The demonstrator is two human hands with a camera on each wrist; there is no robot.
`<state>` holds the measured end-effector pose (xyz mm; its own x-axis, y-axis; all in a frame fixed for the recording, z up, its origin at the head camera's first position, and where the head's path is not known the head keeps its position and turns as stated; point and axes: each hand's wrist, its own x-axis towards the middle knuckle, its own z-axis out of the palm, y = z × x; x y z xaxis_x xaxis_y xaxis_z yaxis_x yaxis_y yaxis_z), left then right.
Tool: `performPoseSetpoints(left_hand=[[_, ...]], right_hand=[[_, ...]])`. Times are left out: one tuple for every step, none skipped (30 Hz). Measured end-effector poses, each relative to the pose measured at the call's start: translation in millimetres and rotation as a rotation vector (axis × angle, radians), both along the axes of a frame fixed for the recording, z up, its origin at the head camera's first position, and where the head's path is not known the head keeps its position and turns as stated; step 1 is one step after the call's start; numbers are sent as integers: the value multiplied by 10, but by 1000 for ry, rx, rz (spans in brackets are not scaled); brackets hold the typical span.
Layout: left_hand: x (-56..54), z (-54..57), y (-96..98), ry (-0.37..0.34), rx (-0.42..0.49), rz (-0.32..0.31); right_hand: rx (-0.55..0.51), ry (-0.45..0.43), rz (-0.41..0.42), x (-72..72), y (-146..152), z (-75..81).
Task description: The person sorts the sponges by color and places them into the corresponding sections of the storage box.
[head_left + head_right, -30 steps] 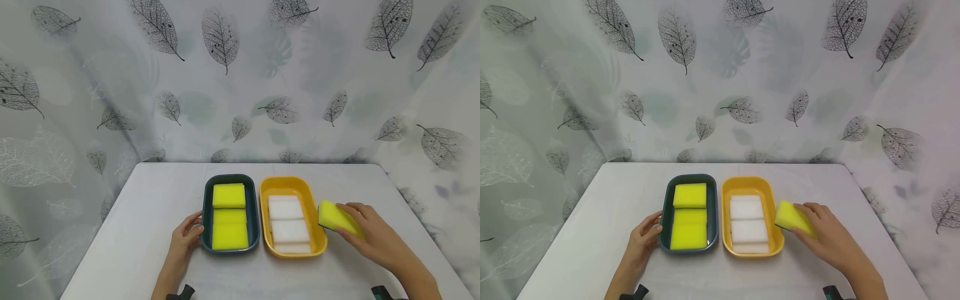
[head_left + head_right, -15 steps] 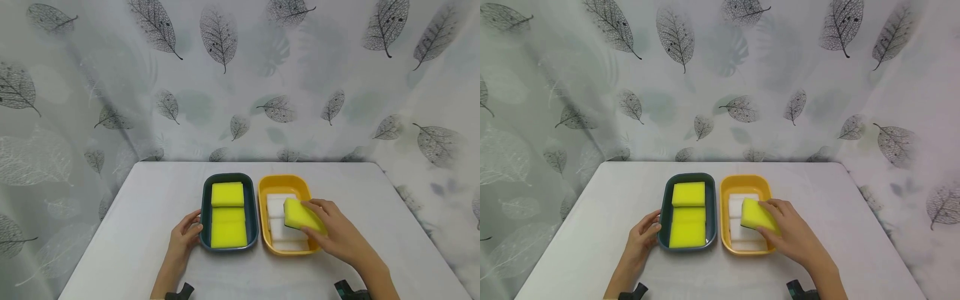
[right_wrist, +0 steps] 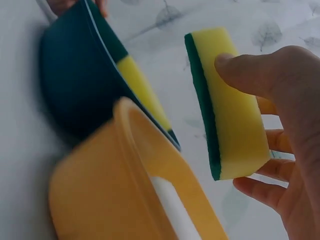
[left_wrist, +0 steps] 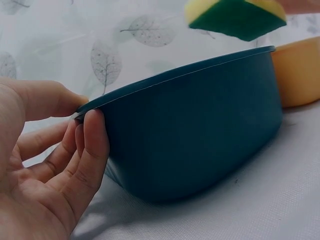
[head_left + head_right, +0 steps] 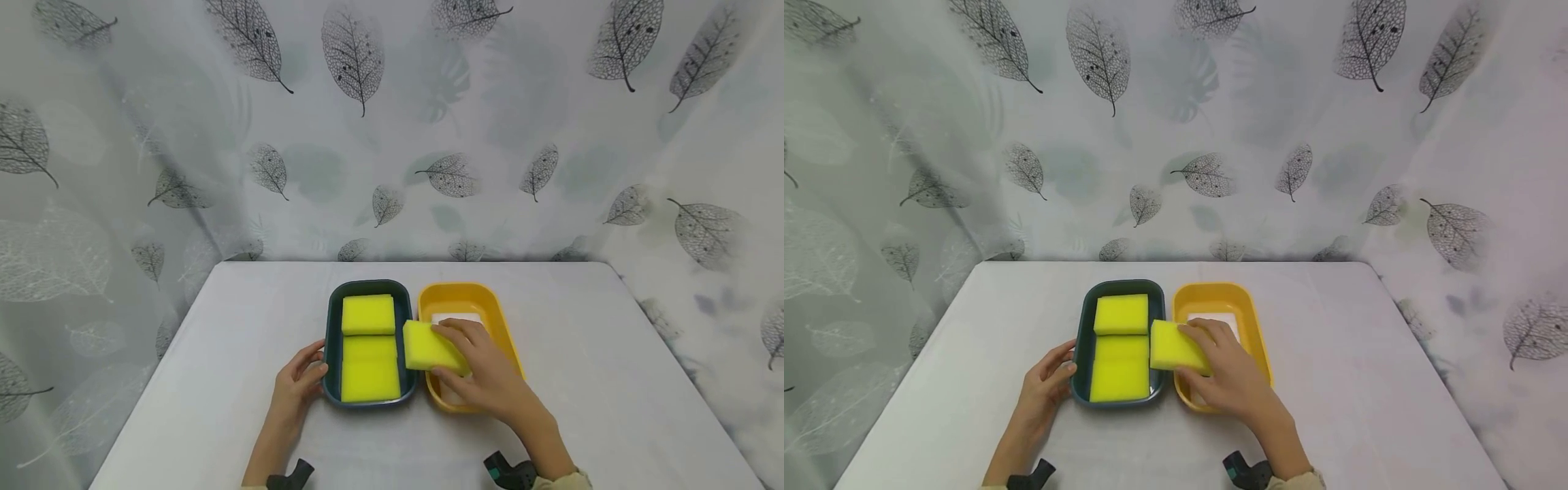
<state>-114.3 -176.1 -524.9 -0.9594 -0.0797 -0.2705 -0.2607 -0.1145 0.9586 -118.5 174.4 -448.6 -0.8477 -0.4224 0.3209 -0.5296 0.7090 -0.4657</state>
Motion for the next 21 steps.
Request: performPoseSetpoints(left_hand=[[-1,-1,-3,-2,2,1],[-1,-2,-5,-3,2,2],[-1,-1,-6,-4,2,0],[-2,-1,-6,-4,1,-2],[-3,-4,-8,-3,2,-3],[-4,-7,-10,-3,3,-4],[-4,-12,-11,-3,4,-6],[-4,-16,-12,-3,5,-7],[-3,-21,-14,-3,6,-7],[-4,-27,-18,-5,8,-4],[-3,-29,-20,-5,9,-3],[-4,-31,-21,-5,14,-2],[-7,-33,-24,-5,17,0],[-9,-33,-25,-3,16,0],[-13,-32,-24,0,17,-1],[-16,-32,-22,1,18,-3],[-19,-31,-20,3,20,-5],[-22,-32,-17,4,23,-6],[-23,-31,-14,6,25,-6],[-24,-30,-11,6,26,-5],[-26,-29,-9,7,26,-5]], right_hand=[[-5,9,11,-6,-58,-12],[-11,16,21,-10,-115,-22],[-19,25,32,-12,-173,-32],[-21,28,36,-12,-228,-41],[-27,30,41,-13,-281,-51],[-35,34,48,-15,-333,-60],[-39,37,51,-18,-381,-65],[-42,41,54,-23,-430,-72],[-43,47,59,-29,-478,-80],[-44,48,65,-38,-522,-94],[-42,50,74,-48,-568,-109],[-39,52,84,-60,-612,-127],[-29,57,90,-73,-655,-152],[-21,62,100,-86,-695,-178],[-12,66,107,-98,-732,-206],[-5,73,112,-110,-767,-234],[3,82,115,-119,-799,-261],[8,87,118,-130,-826,-283],[14,92,119,-139,-851,-301],[16,92,122,-148,-874,-315],[21,89,122,-158,-896,-326]])
